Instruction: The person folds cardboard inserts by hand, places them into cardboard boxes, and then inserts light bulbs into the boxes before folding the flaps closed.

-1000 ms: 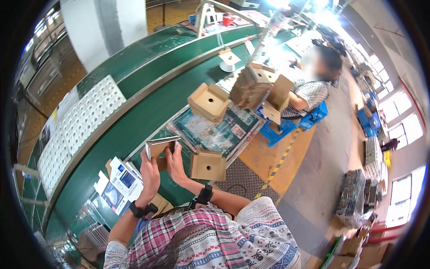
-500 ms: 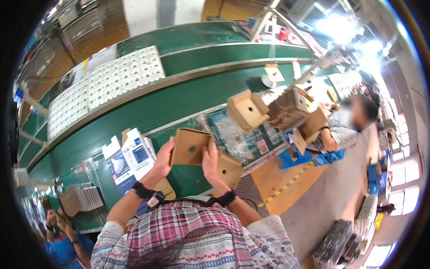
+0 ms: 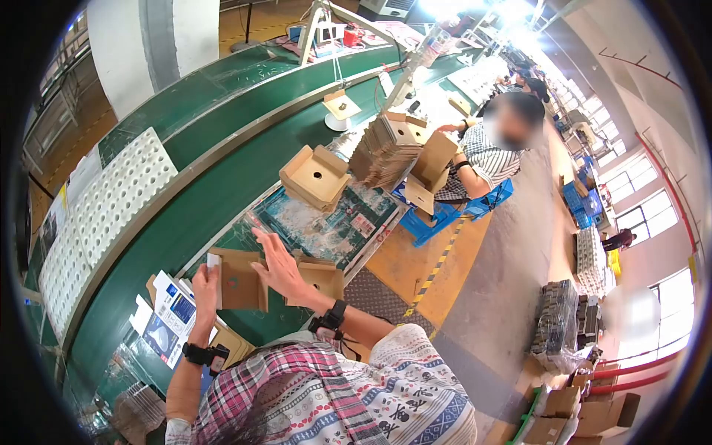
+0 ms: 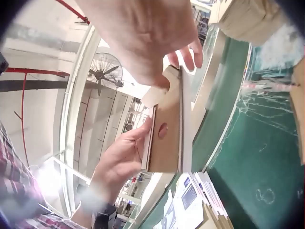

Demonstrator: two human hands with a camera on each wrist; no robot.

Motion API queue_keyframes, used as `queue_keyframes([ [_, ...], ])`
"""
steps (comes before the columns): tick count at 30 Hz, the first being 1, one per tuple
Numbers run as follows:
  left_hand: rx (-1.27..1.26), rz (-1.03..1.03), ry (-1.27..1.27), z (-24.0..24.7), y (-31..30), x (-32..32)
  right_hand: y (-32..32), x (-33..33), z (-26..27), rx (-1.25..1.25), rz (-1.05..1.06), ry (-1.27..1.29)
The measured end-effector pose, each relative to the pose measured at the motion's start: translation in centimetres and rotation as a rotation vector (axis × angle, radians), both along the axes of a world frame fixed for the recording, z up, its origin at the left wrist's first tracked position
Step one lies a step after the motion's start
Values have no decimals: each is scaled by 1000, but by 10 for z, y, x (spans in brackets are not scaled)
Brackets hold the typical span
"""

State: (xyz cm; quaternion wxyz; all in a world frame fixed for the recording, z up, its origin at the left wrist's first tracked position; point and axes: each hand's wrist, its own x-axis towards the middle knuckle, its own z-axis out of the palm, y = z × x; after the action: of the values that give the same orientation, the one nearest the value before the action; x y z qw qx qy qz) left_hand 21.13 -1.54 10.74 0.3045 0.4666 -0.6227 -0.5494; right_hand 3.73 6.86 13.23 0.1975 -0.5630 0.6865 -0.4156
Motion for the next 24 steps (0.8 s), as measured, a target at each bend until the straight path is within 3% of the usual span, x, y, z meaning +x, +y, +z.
queue_keyframes([
  [3,-148,-224,-203,1,9,-14,-5,-16,-24,100,178,123],
  [5,-5,-239,-39,-1,10,-22,-12,-30,-35,191,212,142],
  [6,51,-194,92,-7,11,-22,-14,-37,-18,170,196,36],
  [7,85,-158,156,-18,12,-20,-17,-54,4,494,121,-151],
  [8,109,-112,219,-25,9,-11,-25,-90,-30,-48,202,46],
  [9,167,-128,190,-23,4,5,-31,-116,-13,4,60,360],
  [10,230,-156,169,-21,0,19,-36,-148,-3,230,-19,265],
  [11,291,-196,158,-19,-3,34,-48,-158,22,299,-211,288],
  [12,289,-117,151,-25,-4,53,-56,-210,-8,-13,-139,336],
  [14,150,42,193,-74,-4,96,-67,-259,-14,18,-164,208],
  [18,-138,424,-390,-109,-6,178,-82,-320,-51,166,-209,446],
  [21,-141,609,-850,-111,-16,205,-87,-286,-42,174,-499,788],
  [22,-122,664,-886,-118,-23,210,-91,-271,-30,227,-527,730],
  [24,-84,773,-956,-140,-40,216,-98,-236,-9,94,-465,741],
])
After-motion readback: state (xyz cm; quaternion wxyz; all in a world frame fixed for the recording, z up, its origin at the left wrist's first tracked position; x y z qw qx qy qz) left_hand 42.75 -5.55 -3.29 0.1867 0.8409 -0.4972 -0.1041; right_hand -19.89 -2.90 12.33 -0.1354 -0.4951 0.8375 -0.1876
